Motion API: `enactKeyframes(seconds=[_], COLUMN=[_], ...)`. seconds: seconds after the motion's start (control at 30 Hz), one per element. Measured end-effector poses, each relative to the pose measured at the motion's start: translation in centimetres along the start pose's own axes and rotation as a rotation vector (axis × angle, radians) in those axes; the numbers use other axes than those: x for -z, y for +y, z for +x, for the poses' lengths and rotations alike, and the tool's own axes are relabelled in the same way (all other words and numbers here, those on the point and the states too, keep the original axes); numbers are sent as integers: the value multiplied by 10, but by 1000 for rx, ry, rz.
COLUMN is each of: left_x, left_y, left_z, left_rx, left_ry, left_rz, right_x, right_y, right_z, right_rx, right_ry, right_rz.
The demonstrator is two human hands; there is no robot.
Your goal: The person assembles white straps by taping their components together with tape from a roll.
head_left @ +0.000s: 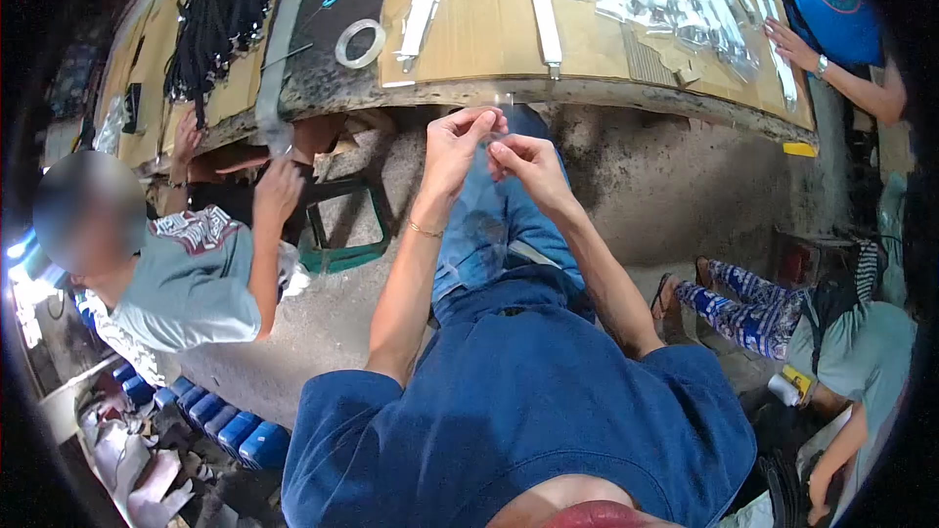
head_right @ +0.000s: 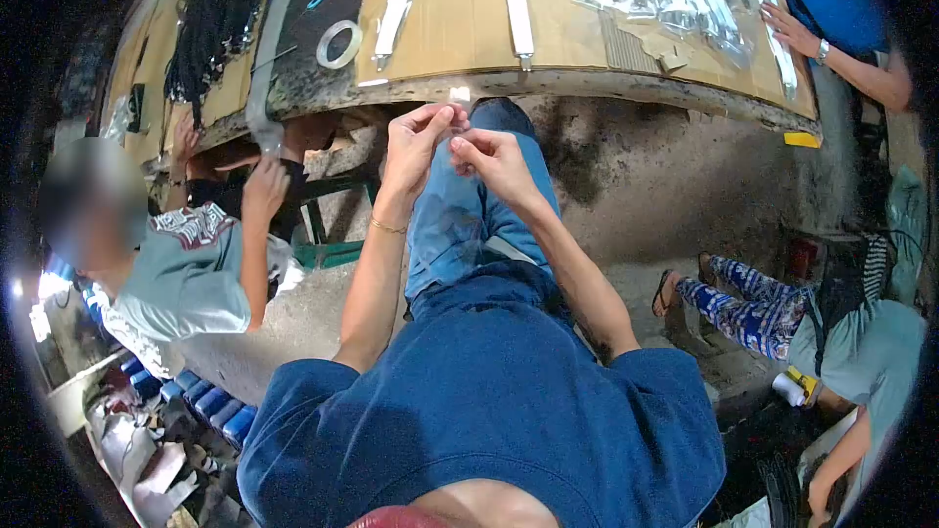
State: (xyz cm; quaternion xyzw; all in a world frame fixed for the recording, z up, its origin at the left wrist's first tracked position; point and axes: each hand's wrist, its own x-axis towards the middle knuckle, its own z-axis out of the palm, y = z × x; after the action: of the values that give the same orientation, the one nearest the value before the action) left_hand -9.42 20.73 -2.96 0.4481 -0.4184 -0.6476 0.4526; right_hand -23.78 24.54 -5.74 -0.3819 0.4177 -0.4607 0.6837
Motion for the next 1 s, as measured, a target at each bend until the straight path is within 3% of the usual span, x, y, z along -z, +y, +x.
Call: enactKeyframes(seconds=[0.2,0.33,0.47,0.83,0.9,1.0], left_x=[-9,-2,-3,-9,-14,-6], left_y=[-7,-16,-24,-40,-35,-45], left_z=[13,19,20,31,28,28], left_rx=[53,25,-13,12,56,4], left_ry=[63,124,213,138,119,107], left_rz=[-122,10,42,91,-124,12], right_x=[25,30,30,43,48,47], right_y=[5,7,-7,-3,-1,0], right_z=[7,11,19,33,33,33], right_rx=[-33,-96,34,12,2,-18], right_ry=[-35,-101,-23,153,124,88], right_rz=[-77,-113,-189,-197,-215,-241])
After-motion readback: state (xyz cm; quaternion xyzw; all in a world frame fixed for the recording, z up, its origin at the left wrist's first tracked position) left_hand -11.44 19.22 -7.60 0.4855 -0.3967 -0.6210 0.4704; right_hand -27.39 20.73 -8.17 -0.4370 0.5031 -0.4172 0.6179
